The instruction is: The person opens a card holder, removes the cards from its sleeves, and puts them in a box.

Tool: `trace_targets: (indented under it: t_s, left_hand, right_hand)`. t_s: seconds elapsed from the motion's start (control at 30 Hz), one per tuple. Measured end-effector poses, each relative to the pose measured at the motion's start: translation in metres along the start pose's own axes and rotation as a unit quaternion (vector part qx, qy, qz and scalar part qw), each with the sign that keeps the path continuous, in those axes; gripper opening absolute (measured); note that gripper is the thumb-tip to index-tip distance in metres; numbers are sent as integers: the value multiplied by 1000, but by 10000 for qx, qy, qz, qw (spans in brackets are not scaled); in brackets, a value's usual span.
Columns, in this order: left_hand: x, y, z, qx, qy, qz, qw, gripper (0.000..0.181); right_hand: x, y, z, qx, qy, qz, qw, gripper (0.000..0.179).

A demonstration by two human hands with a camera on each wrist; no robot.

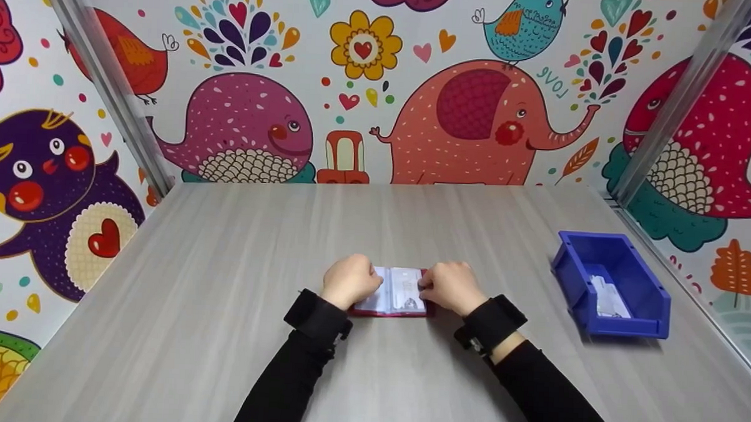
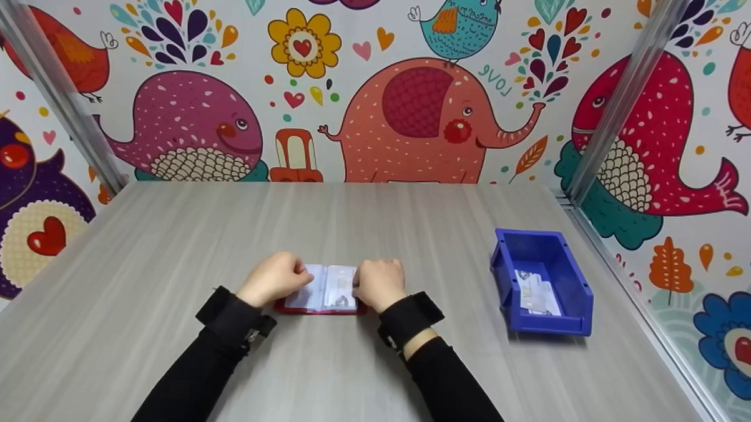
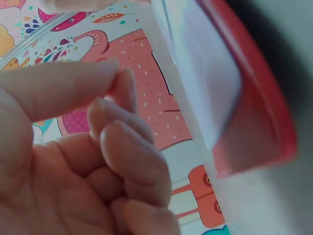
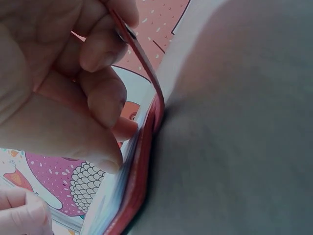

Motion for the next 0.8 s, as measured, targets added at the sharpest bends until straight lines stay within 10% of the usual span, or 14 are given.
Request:
trace_targets:
  t_s: [0.8]
  left_hand:
    - [1,-17,15,155,-368,324,9987,35]
  right_hand:
    - [1,-2,1,-46,-55,66,10000,16]
Point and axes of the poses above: each hand's wrist, its own x-axis towards the middle knuckle, its own y-axis out of the back of the hand, z = x × y, the point moved 5 cm from there along x, towards the middle knuckle, and after that the axes turned 1 degree about z, right-handed, at the moved point
